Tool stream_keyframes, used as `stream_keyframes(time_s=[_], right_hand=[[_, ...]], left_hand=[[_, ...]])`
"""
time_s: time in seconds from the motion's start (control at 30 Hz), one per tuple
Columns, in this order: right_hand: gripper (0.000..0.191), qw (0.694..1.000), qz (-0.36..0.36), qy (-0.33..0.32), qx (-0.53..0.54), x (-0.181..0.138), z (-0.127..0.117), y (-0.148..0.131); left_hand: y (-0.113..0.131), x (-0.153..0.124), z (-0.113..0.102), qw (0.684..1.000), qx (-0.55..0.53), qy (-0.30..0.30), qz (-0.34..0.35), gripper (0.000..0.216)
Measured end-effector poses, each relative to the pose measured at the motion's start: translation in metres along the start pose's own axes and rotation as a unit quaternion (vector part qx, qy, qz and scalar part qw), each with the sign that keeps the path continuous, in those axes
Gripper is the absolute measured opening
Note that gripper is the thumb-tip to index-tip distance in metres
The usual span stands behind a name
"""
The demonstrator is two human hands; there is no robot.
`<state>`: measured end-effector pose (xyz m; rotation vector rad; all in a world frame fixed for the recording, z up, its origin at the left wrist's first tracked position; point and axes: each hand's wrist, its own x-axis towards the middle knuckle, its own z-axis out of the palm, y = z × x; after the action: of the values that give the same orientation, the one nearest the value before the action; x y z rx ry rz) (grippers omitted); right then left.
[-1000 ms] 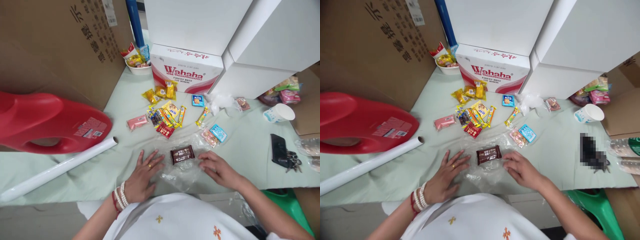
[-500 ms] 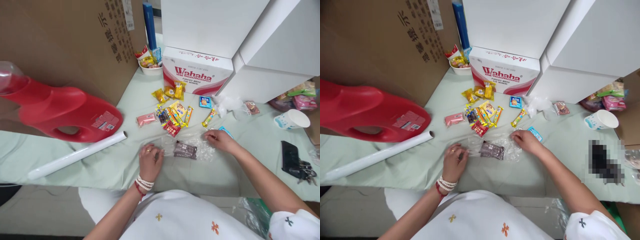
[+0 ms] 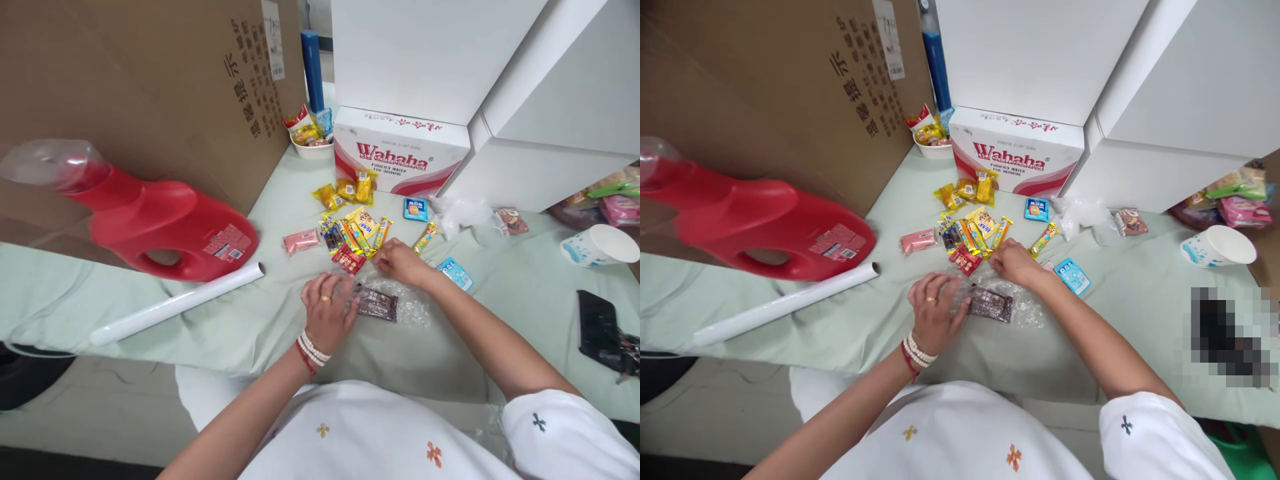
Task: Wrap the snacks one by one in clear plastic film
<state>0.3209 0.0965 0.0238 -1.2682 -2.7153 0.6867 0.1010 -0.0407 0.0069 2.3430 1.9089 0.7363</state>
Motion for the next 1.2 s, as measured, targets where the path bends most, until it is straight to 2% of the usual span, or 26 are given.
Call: stream_keyframes(time_s=[0.1, 0.23, 0.33, 0.43, 0.5, 0.53, 0.6, 0.63, 0.7, 0.77, 0.87, 0.93, 1.0, 1.03, 1.13, 1.2], right_hand=[[0.019, 0.998, -0.001, 0.022, 0.06, -0.004, -0.003, 0.0], [0.017, 0.994, 0.021, 0.035, 0.1, -0.011, -0.002, 0.0], [0.017, 0.993, 0.046, 0.014, 0.105, -0.013, -0.001, -0.001], [0.016, 0.993, 0.049, 0.021, 0.103, -0.012, -0.003, -0.003], [0.016, 0.994, 0.042, 0.029, 0.095, -0.012, -0.008, -0.008], [0.016, 0.994, 0.039, 0.032, 0.092, -0.014, -0.011, -0.011], [0.016, 0.995, 0.03, 0.04, 0.09, -0.02, -0.017, -0.021], [0.017, 0.995, 0.022, 0.047, 0.089, -0.025, -0.02, -0.027], [0.02, 0.995, -0.006, 0.053, 0.081, -0.038, -0.021, -0.042], [0.025, 0.996, -0.049, 0.029, 0.064, -0.055, -0.014, -0.055], [0.032, 0.995, -0.093, -0.021, 0.041, -0.08, 0.011, -0.065], [0.038, 0.995, -0.087, -0.02, 0.052, -0.094, 0.03, -0.063], [0.042, 0.993, -0.075, -0.005, 0.095, -0.102, 0.045, -0.058], [0.043, 0.99, -0.069, 0.005, 0.122, -0.105, 0.05, -0.056], [0.04, 0.979, -0.059, 0.034, 0.192, -0.111, 0.053, -0.054], [0.036, 0.973, -0.051, 0.054, 0.22, -0.113, 0.051, -0.057]], left_hand=[[-0.003, 0.013, 0.007, 0.997, -0.046, -0.061, 0.004, 0.032], [-0.003, 0.023, 0.014, 0.98, -0.105, -0.15, 0.078, 0.025], [0.002, 0.024, 0.017, 0.976, -0.11, -0.181, 0.041, 0.025], [0.005, 0.023, 0.02, 0.977, -0.11, -0.181, -0.008, 0.023], [0.004, 0.021, 0.024, 0.983, -0.113, -0.139, -0.042, 0.021], [0.003, 0.019, 0.026, 0.986, -0.112, -0.104, -0.064, 0.028], [0.0, 0.017, 0.03, 0.987, -0.115, -0.04, -0.106, 0.059], [-0.001, 0.017, 0.032, 0.985, -0.121, -0.026, -0.121, 0.073], [-0.003, 0.018, 0.034, 0.98, -0.142, -0.044, -0.133, 0.089], [-0.005, 0.022, 0.034, 0.972, -0.171, -0.088, -0.137, 0.095], [-0.009, 0.03, 0.031, 0.955, -0.219, -0.144, -0.14, 0.087], [-0.015, 0.032, 0.026, 0.943, -0.267, -0.165, -0.113, 0.06], [-0.023, 0.03, 0.016, 0.928, -0.325, -0.178, -0.038, 0.03], [-0.027, 0.027, 0.01, 0.92, -0.347, -0.183, 0.009, 0.023], [-0.038, 0.012, -0.009, 0.911, -0.34, -0.202, 0.115, 0.019], [-0.04, 0.001, -0.016, 0.92, -0.293, -0.222, 0.135, 0.016]])
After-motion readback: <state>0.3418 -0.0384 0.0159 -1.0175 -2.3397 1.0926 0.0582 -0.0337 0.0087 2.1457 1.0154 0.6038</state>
